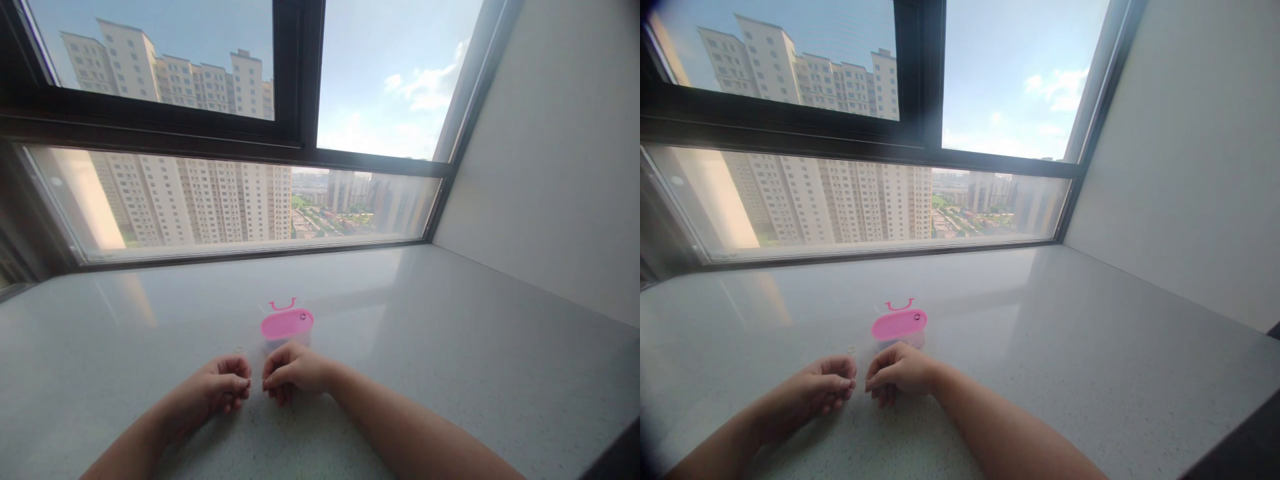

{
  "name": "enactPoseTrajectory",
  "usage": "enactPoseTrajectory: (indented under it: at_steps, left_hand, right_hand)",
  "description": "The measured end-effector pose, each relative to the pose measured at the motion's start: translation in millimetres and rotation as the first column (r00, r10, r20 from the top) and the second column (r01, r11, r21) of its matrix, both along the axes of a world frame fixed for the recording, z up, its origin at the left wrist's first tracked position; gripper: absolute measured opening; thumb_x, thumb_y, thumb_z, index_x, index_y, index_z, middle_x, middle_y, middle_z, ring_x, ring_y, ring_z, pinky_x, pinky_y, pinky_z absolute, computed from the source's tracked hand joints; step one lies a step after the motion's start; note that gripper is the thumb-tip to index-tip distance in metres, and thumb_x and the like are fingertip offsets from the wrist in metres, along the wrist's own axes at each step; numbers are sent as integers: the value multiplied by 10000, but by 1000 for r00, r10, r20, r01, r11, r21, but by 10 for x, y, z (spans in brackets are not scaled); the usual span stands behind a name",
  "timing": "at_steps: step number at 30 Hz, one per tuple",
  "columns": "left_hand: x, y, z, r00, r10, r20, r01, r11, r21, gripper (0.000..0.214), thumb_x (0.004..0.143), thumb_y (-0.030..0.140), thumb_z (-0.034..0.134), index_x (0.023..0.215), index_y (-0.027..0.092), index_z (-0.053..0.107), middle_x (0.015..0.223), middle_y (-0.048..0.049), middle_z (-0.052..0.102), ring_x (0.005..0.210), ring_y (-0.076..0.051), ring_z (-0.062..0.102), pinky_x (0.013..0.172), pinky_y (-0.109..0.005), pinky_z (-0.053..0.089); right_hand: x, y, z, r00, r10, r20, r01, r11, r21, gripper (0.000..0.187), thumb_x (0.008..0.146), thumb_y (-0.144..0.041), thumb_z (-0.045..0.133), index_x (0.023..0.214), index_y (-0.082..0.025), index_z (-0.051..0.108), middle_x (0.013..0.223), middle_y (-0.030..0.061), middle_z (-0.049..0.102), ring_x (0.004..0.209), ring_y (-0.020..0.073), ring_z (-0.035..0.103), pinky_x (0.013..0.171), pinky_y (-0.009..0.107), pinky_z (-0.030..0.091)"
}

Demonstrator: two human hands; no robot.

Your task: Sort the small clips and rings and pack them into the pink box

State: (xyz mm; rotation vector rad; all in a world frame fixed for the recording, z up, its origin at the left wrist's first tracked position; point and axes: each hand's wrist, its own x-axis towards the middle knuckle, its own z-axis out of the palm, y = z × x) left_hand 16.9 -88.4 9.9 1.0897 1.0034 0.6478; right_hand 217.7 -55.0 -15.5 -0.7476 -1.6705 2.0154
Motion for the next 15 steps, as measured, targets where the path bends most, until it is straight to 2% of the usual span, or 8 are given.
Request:
enactPoseTrajectory:
  at_steps: [6, 15]
  left_hand:
    - [-13, 21, -52, 1000, 1, 11, -1, 1000, -7, 120, 596, 195, 669, 657, 151, 576, 568, 0, 599, 472, -93, 509, 417, -169, 282]
    - [-11, 21, -30, 1000, -13, 4, 13, 1000, -13, 123, 600, 194, 667, 656, 152, 566, 572, 1, 599, 476, -94, 505, 416, -168, 270]
  right_hand:
    - [-5, -14, 19, 998, -54, -39, 55, 998, 23, 291, 581, -331, 718, 706, -107, 580, 558, 2, 578, 432, 107, 543, 401, 208, 403]
    - [1, -15, 40, 997, -48, -57, 49, 999, 12, 286, 574, -316, 722, 699, -102, 582, 529, 0, 565, 412, 110, 532, 382, 205, 395]
